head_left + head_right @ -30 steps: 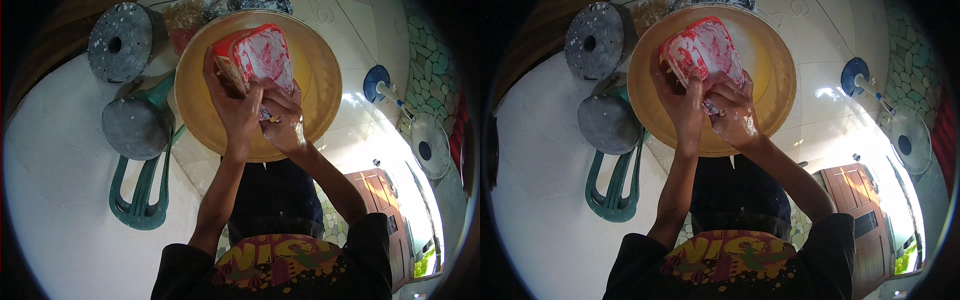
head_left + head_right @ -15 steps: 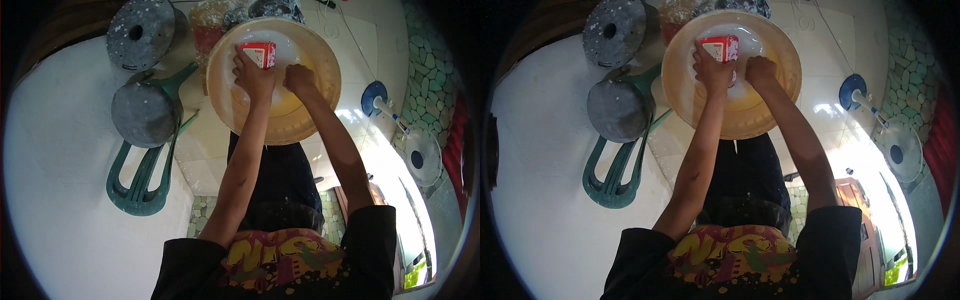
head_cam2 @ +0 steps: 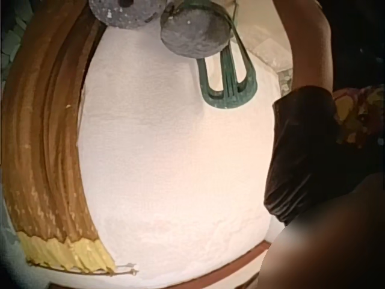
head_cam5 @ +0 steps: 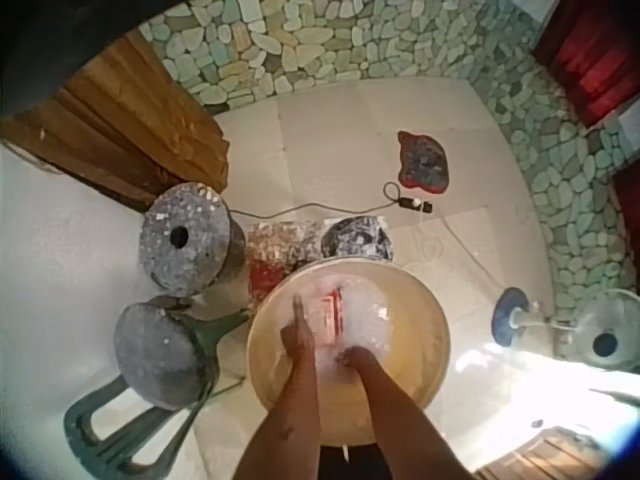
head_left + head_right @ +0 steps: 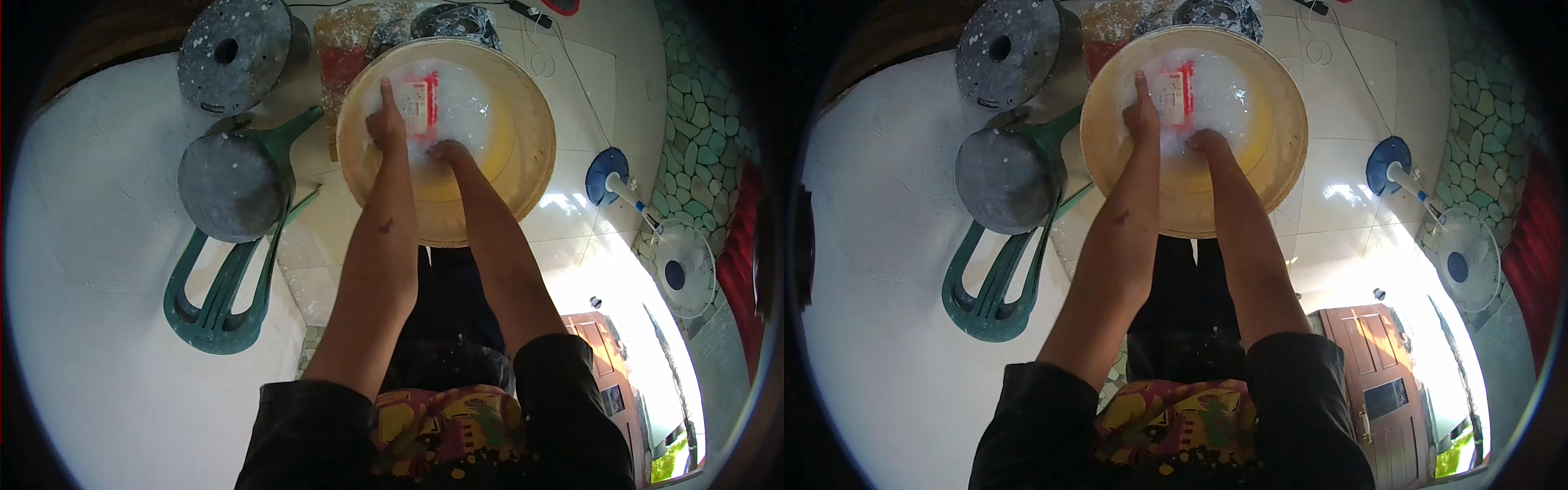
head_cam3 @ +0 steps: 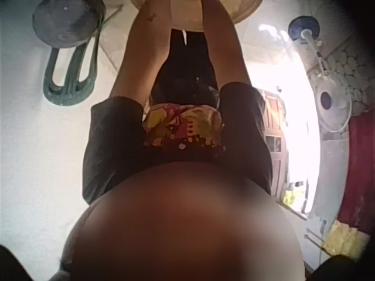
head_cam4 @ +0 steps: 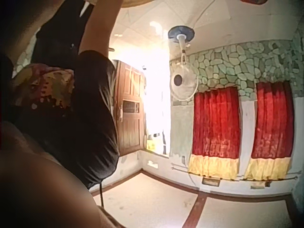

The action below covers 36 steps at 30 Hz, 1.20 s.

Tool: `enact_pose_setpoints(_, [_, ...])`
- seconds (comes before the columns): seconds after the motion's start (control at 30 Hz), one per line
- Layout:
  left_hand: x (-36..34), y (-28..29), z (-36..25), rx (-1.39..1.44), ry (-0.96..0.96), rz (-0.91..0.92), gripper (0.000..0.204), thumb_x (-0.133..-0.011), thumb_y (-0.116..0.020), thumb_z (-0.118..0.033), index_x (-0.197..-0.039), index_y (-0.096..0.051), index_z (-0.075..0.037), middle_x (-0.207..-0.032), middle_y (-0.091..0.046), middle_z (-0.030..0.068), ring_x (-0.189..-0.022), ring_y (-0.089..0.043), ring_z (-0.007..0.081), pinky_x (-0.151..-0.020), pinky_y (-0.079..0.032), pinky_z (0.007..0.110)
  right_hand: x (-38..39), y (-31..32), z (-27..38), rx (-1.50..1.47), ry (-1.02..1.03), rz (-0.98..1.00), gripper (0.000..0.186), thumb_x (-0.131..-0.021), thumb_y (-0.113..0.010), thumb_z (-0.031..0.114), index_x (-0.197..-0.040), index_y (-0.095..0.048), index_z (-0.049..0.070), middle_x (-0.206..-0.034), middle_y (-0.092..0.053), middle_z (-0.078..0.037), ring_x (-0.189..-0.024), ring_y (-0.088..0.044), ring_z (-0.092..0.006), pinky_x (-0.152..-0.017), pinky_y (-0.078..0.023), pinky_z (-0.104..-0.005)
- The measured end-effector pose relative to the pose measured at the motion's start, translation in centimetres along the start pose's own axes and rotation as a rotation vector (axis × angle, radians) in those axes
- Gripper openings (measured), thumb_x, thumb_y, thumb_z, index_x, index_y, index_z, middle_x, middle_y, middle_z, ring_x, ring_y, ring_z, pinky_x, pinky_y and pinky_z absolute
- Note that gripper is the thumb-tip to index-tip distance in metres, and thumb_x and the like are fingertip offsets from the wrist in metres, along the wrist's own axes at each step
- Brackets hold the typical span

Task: Mixing white powder into a red container with a pink/red substance using a brush.

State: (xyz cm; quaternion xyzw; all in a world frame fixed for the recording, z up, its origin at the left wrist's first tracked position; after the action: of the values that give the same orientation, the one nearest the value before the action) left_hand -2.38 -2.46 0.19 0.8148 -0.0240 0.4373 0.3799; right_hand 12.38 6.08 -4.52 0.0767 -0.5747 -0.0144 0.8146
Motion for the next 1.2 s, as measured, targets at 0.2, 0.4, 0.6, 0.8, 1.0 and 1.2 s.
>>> enact_pose_setpoints(0.2, [-8.7,-6.2,3.3,-0.119,-0.382,0.215,0.048,-0.094,-0.044,-0.041,-0.107,-0.066,-0.001,-0.107,-0.066,0.0214,-0.102,-0.061,0.0396,-0.087,-0.048,0.045,2.1,6.9,1.9,0.557,-0.042,-0.195,0.044,-0.083,-0.056,0.039,-0.113,-0.068,0.01,-0.123,-0.063,-0.016,-0.113,-0.06,-0.0343,-0.094,-0.048,-0.0455])
enact_pose_setpoints(0.4, [-6.3,-7.7,5.1,-1.187,-0.4,0.322,0.044,-0.092,-0.045,-0.037,-0.121,-0.061,-0.007,-0.121,-0.06,0.0186,-0.108,-0.059,0.0335,-0.091,-0.047,0.042,3.2,11.0,3.5,0.475,-0.101,-0.478,0.039,-0.085,-0.054,0.031,-0.109,-0.069,0.005,-0.118,-0.064,-0.021,-0.11,-0.062,-0.035,-0.091,-0.05,-0.0453])
enact_pose_setpoints(0.6, [-4.1,-6.6,4.0,-0.863,-0.163,0.277,0.052,-0.091,-0.047,-0.045,-0.123,-0.061,-0.007,-0.125,-0.059,0.0185,-0.113,-0.057,0.0316,-0.093,-0.047,0.04,1.1,9.5,1.9,0.591,-0.072,-0.469,0.033,-0.088,-0.048,0.026,-0.104,-0.069,0.006,-0.113,-0.066,-0.016,-0.107,-0.063,-0.0345,-0.089,-0.052,-0.0467])
enact_pose_setpoints(0.8, [-3.4,-6.6,2.7,-0.178,-0.053,0.322,0.06,-0.089,-0.049,-0.054,-0.126,-0.06,-0.007,-0.13,-0.057,0.0183,-0.119,-0.056,0.0297,-0.094,-0.047,0.038,-2.3,7.5,0.8,0.459,0.197,-0.448,0.034,-0.088,-0.047,0.032,-0.1,-0.07,0.01,-0.11,-0.067,-0.016,-0.101,-0.065,-0.0322,-0.081,-0.053,-0.0455])
enact_pose_setpoints(1.0, [-1.4,-5.3,1.9,0.52,0.192,0.622,0.076,-0.083,-0.056,-0.067,-0.136,-0.05,-0.012,-0.139,-0.049,0.0116,-0.125,-0.047,0.027,-0.097,-0.044,0.044,2.4,7.4,2.6,-0.018,-0.055,0.092,0.037,-0.088,-0.046,0.034,-0.084,-0.064,0.003,-0.072,-0.063,-0.016,-0.053,-0.059,-0.0247,-0.049,-0.048,-0.0412])
enact_pose_setpoints(1.2, [7.8,1.8,-1.7,0.809,0.182,0.916,0.051,-0.095,-0.053,-0.047,-0.133,-0.05,-0.012,-0.124,-0.06,0.009,-0.107,-0.06,0.0227,-0.093,-0.05,0.04,13.0,8.2,5.6,-0.33,-0.029,-0.001,0.027,-0.086,-0.054,0.027,-0.082,-0.063,0.002,-0.062,-0.055,-0.007,-0.046,-0.052,-0.0159,-0.04,-0.042,-0.0295])
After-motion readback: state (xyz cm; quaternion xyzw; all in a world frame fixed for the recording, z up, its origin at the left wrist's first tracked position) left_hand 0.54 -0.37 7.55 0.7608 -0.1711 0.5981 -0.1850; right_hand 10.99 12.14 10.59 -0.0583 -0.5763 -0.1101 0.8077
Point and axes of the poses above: each hand's wrist, its own x-axis away from the middle knuckle, its own y-axis out of the back of the hand, z = x × y, the point moved 5 cm from there along -x, towards the middle knuckle
